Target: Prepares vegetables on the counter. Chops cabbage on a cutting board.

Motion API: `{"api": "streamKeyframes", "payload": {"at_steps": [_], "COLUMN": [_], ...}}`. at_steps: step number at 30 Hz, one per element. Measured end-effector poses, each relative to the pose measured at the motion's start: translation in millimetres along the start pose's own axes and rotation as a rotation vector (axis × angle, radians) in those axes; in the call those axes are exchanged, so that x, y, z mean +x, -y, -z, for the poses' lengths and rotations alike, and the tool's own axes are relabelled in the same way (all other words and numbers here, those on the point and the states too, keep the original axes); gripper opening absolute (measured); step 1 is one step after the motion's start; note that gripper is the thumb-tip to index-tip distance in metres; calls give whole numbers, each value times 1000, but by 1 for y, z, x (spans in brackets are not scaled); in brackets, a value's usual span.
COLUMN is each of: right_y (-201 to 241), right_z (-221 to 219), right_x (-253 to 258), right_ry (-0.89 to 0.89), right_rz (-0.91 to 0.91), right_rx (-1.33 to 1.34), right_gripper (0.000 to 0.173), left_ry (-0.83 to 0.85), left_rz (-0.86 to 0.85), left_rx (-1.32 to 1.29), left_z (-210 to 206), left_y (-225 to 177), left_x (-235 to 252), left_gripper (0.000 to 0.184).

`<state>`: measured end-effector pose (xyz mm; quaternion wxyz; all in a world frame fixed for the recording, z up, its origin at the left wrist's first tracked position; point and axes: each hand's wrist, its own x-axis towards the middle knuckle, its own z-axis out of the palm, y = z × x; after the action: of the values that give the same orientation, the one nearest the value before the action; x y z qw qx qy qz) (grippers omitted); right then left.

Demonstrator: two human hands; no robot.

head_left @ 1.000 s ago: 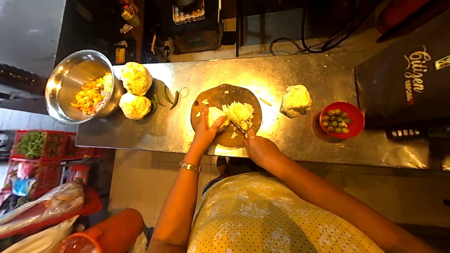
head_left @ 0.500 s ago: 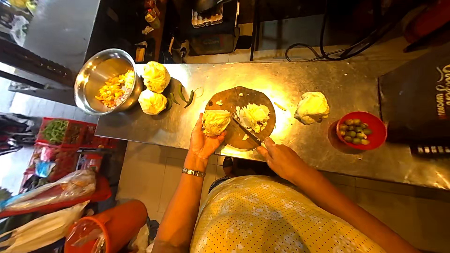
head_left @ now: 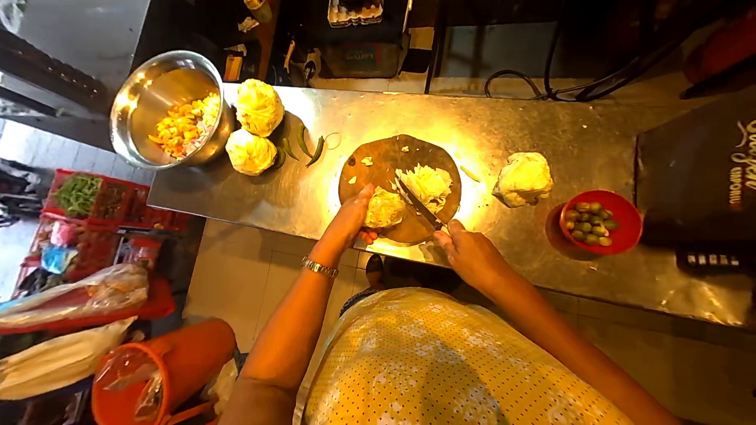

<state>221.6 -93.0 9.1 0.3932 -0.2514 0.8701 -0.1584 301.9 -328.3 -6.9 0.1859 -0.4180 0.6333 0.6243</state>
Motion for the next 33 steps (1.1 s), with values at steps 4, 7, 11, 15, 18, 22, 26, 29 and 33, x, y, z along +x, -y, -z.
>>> {"api": "streamKeyframes", "payload": {"at_steps": [4,7,11,15,18,22,26,29,33], "right_y": [1,-2,-8,-6,-8,-16,-6,4,12], "right_z": [-13,-19,-22,-27,-24,-12,2,2,2], "right_x": [-5,-2,3,8,7,3,2,4,9], "right_ry": [-14,-29,-13,23,-70,-289,-289,-281,-320], "right_rz": [84,94,105,117,163,201,201,206,231], "right_rx": [73,118,206,224,270,403,591,726,596], "right_gripper": [41,40,42,42,42,41,25,20,55], "left_ry": [-122,-110,84,3,-10,17,82,148,197], "left_rz": [-65,-170,-383,-506,-551,-619,-663,-641,-585], "left_rx": [124,88,161,227,141,48,-137,-317,-419], "left_z": [-2,-4,3,-6,-8,-6,-12,-19,-27], "left_y": [-1,-8,4,15,20,23,19,17,17], "left_x": [-15,-25,-31,-17,-9,-4,-4,-1,-2], "left_gripper": [98,95,64,84,74,71,69,83,80]}}
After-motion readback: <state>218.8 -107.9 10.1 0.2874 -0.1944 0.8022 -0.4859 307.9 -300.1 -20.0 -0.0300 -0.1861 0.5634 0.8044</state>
